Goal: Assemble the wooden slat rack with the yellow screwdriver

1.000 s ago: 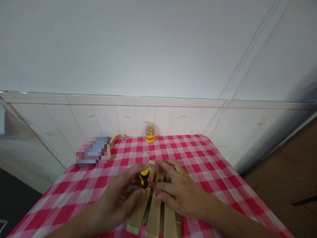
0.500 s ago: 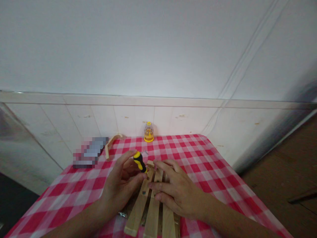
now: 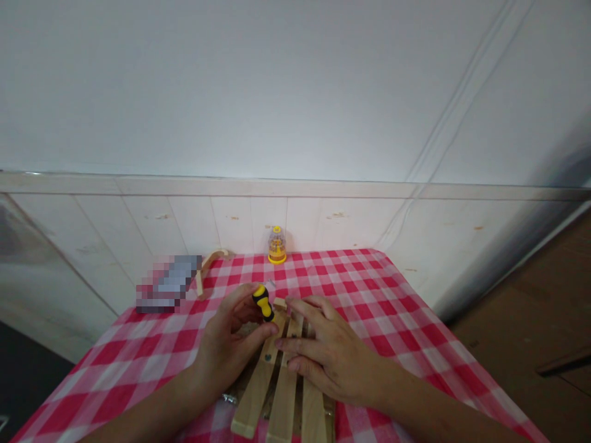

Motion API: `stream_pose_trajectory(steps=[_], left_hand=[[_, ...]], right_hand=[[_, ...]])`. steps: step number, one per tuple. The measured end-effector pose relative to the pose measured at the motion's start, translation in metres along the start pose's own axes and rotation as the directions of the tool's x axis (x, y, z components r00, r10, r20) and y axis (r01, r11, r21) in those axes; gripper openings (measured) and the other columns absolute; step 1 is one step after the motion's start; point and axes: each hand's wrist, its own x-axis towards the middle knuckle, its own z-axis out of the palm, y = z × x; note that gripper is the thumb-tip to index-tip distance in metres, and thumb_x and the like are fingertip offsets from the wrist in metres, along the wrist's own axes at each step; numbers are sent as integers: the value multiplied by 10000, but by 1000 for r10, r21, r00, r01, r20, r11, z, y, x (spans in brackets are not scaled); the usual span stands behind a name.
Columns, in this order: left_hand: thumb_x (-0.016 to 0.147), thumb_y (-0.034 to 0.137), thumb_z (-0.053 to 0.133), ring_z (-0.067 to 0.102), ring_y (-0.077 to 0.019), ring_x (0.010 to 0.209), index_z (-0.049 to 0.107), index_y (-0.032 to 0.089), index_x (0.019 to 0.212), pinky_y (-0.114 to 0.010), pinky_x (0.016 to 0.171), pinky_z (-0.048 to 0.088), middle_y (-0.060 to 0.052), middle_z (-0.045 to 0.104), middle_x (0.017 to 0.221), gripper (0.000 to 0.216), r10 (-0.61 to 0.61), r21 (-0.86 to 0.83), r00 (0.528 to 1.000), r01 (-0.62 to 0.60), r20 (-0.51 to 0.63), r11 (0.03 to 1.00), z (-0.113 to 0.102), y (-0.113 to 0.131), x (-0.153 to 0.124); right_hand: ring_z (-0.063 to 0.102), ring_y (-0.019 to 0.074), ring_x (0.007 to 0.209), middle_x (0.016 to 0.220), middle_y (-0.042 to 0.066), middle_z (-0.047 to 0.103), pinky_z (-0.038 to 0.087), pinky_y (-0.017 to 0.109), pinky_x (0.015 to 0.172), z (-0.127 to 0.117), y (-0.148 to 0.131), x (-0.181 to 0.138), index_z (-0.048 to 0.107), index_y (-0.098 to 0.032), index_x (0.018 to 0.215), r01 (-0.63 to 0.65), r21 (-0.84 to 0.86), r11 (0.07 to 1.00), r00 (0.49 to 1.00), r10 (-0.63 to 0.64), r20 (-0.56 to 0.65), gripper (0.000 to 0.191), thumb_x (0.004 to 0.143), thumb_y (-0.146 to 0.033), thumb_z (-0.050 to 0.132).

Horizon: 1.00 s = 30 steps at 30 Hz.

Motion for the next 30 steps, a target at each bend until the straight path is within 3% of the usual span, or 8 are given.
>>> stream_pose_trajectory(steps=[8,20,24,30], left_hand=[[836,76,756,801,-162,856,537,331,1315,-262,758,668,19,770,1030,585,16,76,998,-21,63,997,-2,-6,-4],[975,73,585,757,-161,1084,398,363,1444,-296,931,620,-42,751,1191,582,-19,-24,979,24,205,999,-7,-9,-8],[960,58,609,759,-154,1065,415,379,1448,-285,930,617,-34,751,1199,615,-26,-54,987,35,160,998,-7,-8,-11],[886,36,692,760,-135,862,459,372,1489,-217,771,644,-16,760,1042,728,96,-65,991,-90,88,994,-12,17,-16]], right_hand=[[419,310,1362,1547,130,455,432,537,1109,3,2,-1,728,-283,1261,-5,-2,1000,1000,5,-6,315,1063,-394,509],[427,319,1376,1525,145,484,433,559,1113,2,1,-1,729,-263,1272,10,-1,1000,1000,-10,-12,344,1071,-402,487],[423,321,1374,1557,134,457,437,552,1115,0,1,-1,728,-273,1278,-7,-10,1000,1000,7,-6,331,1061,-401,513],[442,328,1376,1529,152,494,443,565,1102,2,2,-2,711,-273,1307,-5,-24,1000,1000,5,7,346,1062,-402,504]])
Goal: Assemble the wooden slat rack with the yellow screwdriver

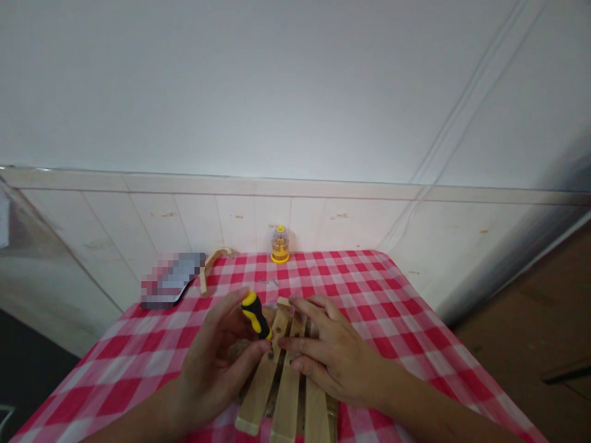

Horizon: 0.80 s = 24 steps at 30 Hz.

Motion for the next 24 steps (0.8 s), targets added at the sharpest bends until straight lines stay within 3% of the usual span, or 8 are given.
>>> stream_pose_trajectory(steps=[7,14,20,24], left_hand=[[866,41,725,780,-146,829,510,465,1447,-186,660,652,10,779,1043,751,-20,9,998,19,66,1000,-3,4,-2],[828,62,796,806,-177,897,553,428,1407,-235,756,676,7,797,1095,727,21,49,999,-24,44,999,-7,-6,-4],[799,111,845,805,-178,841,590,369,1370,-234,732,674,-6,806,1041,677,27,119,1000,-27,3,992,-9,-11,-6],[820,124,831,806,-182,844,565,377,1388,-240,718,675,-8,808,1034,676,28,79,1000,-28,5,996,-5,-6,-2]], right_hand=[[417,342,1413,1496,165,531,415,583,1120,-1,0,1,729,-244,1259,15,6,1000,1000,-15,18,313,1055,-342,513],[421,350,1398,1495,173,521,422,590,1101,1,1,-1,714,-248,1288,15,10,1000,1000,-15,4,322,1057,-347,513],[432,347,1392,1500,172,523,421,585,1104,1,1,-1,726,-237,1260,15,1,1000,1000,-15,16,316,1060,-357,513],[431,345,1395,1527,163,504,427,575,1106,0,0,0,720,-250,1274,13,-17,1000,1000,-13,19,309,1051,-359,536]])
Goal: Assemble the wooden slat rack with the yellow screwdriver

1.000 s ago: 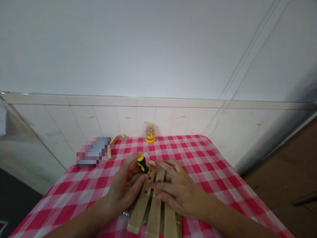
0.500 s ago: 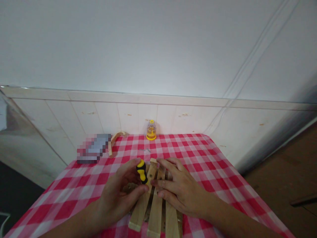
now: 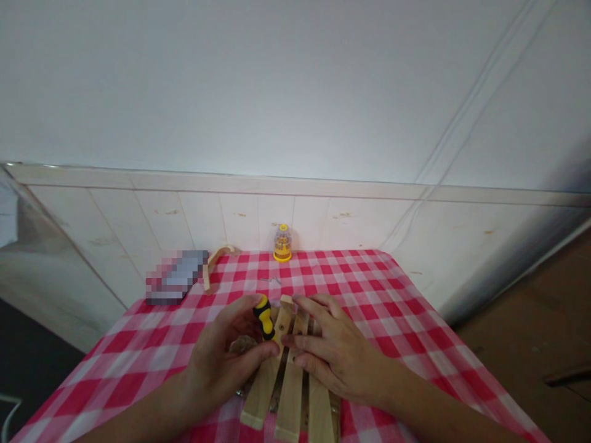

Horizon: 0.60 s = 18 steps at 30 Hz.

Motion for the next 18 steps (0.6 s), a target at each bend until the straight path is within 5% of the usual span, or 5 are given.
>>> stream_pose_trajectory(steps=[10,15,18], left_hand=[[843,115,803,801,-177,863,556,386,1406,-246,720,676,-14,801,1081,672,19,42,1000,-20,7,999,-1,-5,-7],[859,108,775,761,-226,1079,554,391,1426,-305,873,663,-46,741,1281,671,102,104,983,-119,153,988,-11,-11,-9],[879,93,742,767,-209,1043,522,401,1455,-284,863,659,-44,739,1278,689,62,116,975,-88,211,989,-14,-9,-8]], right_hand=[[432,339,1393,1537,153,492,432,567,1106,0,0,1,717,-260,1280,1,2,1000,1000,-1,-10,311,1050,-360,534],[448,337,1379,1520,159,500,421,584,1114,1,0,0,721,-250,1263,-7,5,1000,1000,7,-9,317,1056,-374,516],[444,343,1376,1520,159,493,425,583,1113,1,0,0,736,-249,1228,-13,24,1000,1000,13,-20,310,1056,-376,512]])
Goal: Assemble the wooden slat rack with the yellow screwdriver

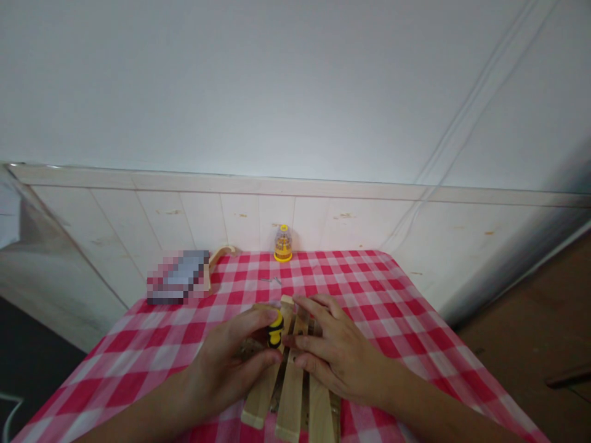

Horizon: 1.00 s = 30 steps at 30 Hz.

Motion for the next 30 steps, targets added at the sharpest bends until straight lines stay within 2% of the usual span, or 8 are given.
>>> stream_pose_trajectory(steps=[3,9,15,19,23,26,30], left_hand=[[892,86,718,780,-190,947,507,391,1470,-261,801,666,-49,751,1236,686,-66,22,998,66,4,998,-1,1,-1],[921,90,662,777,-226,1015,497,371,1491,-300,849,668,-71,760,1198,656,-85,28,996,84,38,996,-3,4,-1],[936,94,640,780,-225,1035,477,417,1505,-310,857,668,-58,767,1198,674,-130,1,990,130,59,992,-4,10,3],[917,97,683,793,-213,1005,529,435,1462,-285,826,669,-40,790,1177,660,-148,-114,988,141,-54,983,5,13,9],[908,72,699,792,-177,1008,542,432,1427,-269,870,649,-17,796,1170,651,-197,-292,967,144,-162,945,15,14,19],[898,62,709,790,-153,992,542,399,1404,-249,865,638,-1,804,1103,630,-268,-335,942,192,-200,923,19,8,25],[882,97,733,790,-170,982,511,346,1409,-283,838,647,-9,802,1065,624,-332,-344,924,254,-191,904,22,-3,26]], right_hand=[[450,347,1357,1519,161,489,439,578,1098,0,0,0,740,-249,1220,-5,-2,1000,1000,5,-2,304,1051,-374,520],[433,345,1370,1540,150,472,437,575,1104,-1,-1,-1,731,-261,1247,0,-20,1000,1000,0,-6,299,1047,-369,537],[430,337,1349,1536,129,461,462,572,1079,-2,-2,0,731,-301,1256,-16,10,1000,1000,16,-9,288,1039,-356,549],[436,332,1367,1499,146,506,434,580,1104,-2,-1,1,732,-277,1251,5,-5,1000,1000,-5,-5,302,1054,-360,520],[430,320,1399,1533,134,499,416,565,1127,-2,-1,2,708,-280,1300,13,-16,1000,1000,-13,16,321,1062,-376,515],[445,316,1389,1570,131,468,413,558,1132,-2,-1,2,700,-273,1317,13,-13,1000,1000,-13,19,328,1061,-372,521],[455,319,1368,1526,145,507,419,561,1118,-1,0,2,715,-254,1296,22,-8,1000,1000,-22,3,337,1067,-385,504]])
